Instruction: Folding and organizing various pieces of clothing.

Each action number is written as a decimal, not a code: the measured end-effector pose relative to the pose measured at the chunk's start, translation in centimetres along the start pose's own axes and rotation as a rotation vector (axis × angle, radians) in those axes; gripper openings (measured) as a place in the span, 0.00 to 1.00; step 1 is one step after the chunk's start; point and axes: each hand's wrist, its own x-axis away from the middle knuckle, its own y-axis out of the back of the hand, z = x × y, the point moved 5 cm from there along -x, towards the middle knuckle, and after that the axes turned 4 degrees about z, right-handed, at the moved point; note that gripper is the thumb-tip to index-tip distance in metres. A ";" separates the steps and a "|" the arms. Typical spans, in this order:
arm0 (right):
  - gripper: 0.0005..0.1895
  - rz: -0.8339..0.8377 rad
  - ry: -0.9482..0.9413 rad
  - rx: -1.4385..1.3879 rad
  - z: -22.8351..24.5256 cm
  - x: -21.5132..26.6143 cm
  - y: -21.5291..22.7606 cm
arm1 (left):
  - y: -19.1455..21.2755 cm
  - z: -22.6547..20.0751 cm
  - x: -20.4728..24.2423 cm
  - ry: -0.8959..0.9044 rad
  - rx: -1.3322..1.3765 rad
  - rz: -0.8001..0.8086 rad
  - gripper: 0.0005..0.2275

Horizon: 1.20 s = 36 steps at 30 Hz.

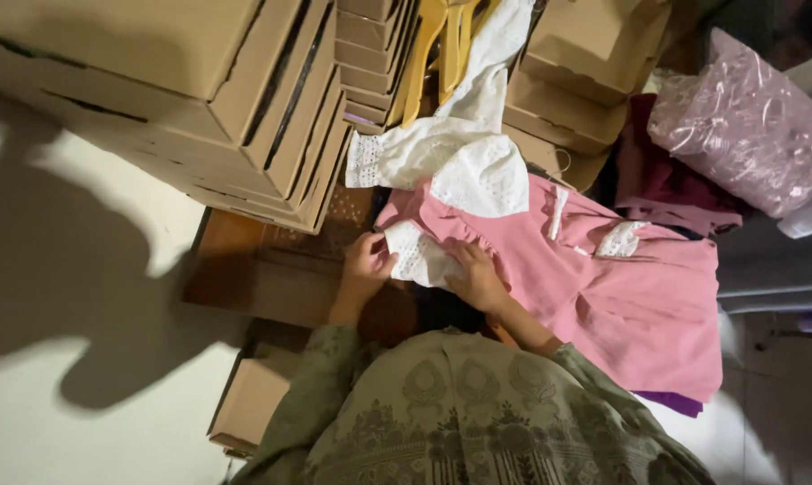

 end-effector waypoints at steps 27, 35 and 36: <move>0.29 -0.379 -0.084 -0.066 -12.6 -10.3 1.6 | 2.1 2.6 8.2 0.708 -0.184 0.794 0.32; 0.20 0.035 -0.531 -0.752 -17.9 -13.3 0.8 | 2.8 1.6 8.7 0.598 -0.285 0.422 0.19; 0.20 0.043 -0.529 -0.751 -17.1 -13.4 1.4 | 3.7 1.6 9.0 0.603 -0.286 0.417 0.19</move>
